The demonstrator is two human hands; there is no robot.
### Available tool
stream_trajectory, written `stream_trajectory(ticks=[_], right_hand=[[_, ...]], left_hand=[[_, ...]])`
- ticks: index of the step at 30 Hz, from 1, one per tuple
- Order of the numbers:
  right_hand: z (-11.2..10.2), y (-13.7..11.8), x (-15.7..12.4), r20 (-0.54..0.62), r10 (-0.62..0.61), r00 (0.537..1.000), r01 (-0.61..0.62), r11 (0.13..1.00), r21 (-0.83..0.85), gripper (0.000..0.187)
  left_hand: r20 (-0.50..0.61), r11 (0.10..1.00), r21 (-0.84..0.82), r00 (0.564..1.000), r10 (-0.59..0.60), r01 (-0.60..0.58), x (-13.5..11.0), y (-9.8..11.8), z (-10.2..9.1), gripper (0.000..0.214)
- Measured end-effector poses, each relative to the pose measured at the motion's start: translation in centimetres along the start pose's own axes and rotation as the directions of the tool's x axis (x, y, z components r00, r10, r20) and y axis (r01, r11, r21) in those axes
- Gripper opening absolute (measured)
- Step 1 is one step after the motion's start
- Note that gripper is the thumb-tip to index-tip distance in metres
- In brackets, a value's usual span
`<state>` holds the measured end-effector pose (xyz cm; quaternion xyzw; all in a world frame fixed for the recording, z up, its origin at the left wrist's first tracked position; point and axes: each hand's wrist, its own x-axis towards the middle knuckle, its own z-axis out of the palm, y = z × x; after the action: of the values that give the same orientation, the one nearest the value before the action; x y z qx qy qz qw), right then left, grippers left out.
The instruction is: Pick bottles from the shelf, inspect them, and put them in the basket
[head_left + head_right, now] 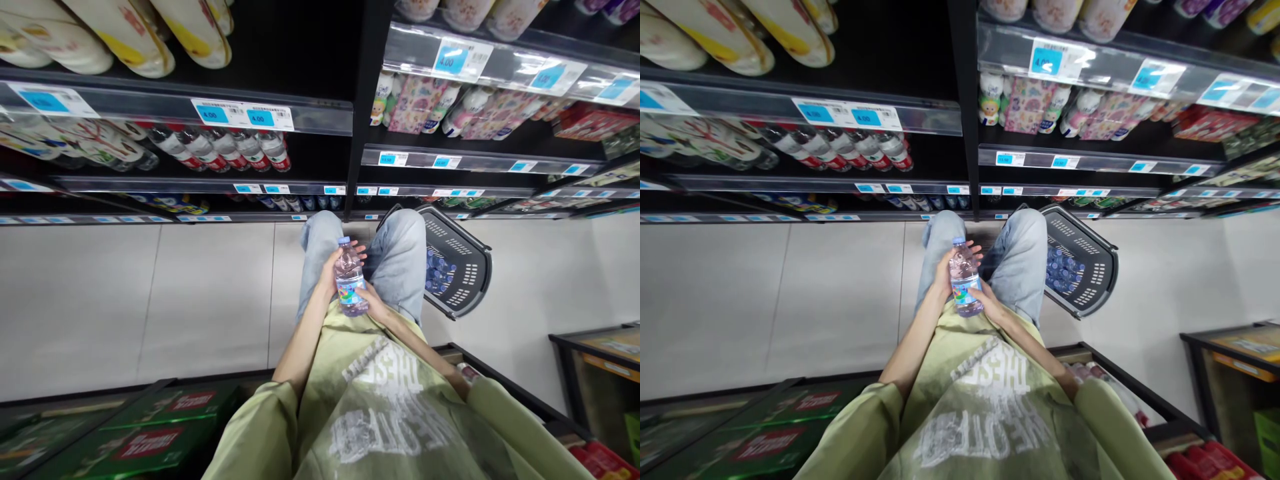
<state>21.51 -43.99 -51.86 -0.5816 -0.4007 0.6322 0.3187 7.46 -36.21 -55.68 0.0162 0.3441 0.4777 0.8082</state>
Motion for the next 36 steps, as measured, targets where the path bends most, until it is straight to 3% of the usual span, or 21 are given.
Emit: stream_trajectory(ticks=[3,4,7,9,12,16,18,20,26,30,32,34,36], right_hand=[[-0.5,0.5,-0.4,0.125,-0.077,0.989,0.079,0.997,-0.011,0.056],[-0.6,0.6,-0.5,0.119,-0.093,0.989,0.099,0.994,-0.047,0.061],[-0.5,1.5,-0.7,-0.001,-0.147,0.989,0.143,0.964,-0.223,0.083],[-0.2,2.2,-0.8,-0.093,-0.241,0.966,0.195,0.917,-0.347,0.095],[-0.1,3.1,-0.7,-0.126,-0.454,0.882,0.340,0.799,-0.496,0.095],[-0.4,3.3,-0.5,-0.085,-0.706,0.703,0.479,0.558,-0.677,0.073],[-0.6,3.0,-0.6,-0.043,-0.781,0.623,0.502,0.441,-0.744,0.063],[-0.7,2.9,-0.7,-0.005,-0.814,0.581,0.517,0.373,-0.771,0.057],[-1.2,4.2,-0.7,0.037,-0.815,0.578,0.499,0.316,-0.807,0.040],[-1.6,4.6,-0.8,0.079,-0.771,0.632,0.518,0.345,-0.783,0.033],[-1.9,3.9,-1.4,0.146,-0.741,0.656,0.574,0.364,-0.733,0.036],[-2.2,2.5,-2.2,0.281,-0.710,0.645,0.696,0.394,-0.600,0.043],[-2.4,0.5,-3.0,0.377,-0.677,0.632,0.768,0.485,-0.418,0.042]], left_hand=[[-0.032,0.999,0.007,0.998,0.051,-0.051,-0.1,0.1,0.1,0.052],[-0.044,0.998,0.005,0.997,0.067,-0.067,-0.1,0.1,0.1,0.051],[-0.086,0.994,-0.009,0.991,0.105,-0.106,-0.2,0.2,0.2,0.049],[-0.114,0.991,-0.027,0.985,0.127,-0.131,-0.2,0.2,0.2,0.050],[-0.128,0.981,-0.081,0.978,0.164,-0.175,-0.2,0.3,0.3,0.052],[-0.123,0.972,-0.133,0.977,0.176,-0.191,-0.4,0.5,0.6,0.053],[-0.131,0.970,-0.147,0.976,0.176,-0.195,-0.6,0.6,0.7,0.053],[-0.147,0.966,-0.163,0.973,0.177,-0.200,-0.8,0.8,0.9,0.051],[-0.150,0.966,-0.184,0.977,0.153,-0.180,-1.2,1.1,1.4,0.045],[-0.111,0.963,-0.195,0.980,0.167,-0.186,-1.3,1.3,1.3,0.041],[-0.047,0.965,-0.195,0.985,0.167,-0.173,-1.5,1.4,0.7,0.041],[0.073,0.975,-0.185,0.988,0.135,-0.119,-1.9,1.5,-0.1,0.045],[0.211,0.986,-0.161,0.974,0.077,-0.044,-2.5,1.4,-1.1,0.052]])
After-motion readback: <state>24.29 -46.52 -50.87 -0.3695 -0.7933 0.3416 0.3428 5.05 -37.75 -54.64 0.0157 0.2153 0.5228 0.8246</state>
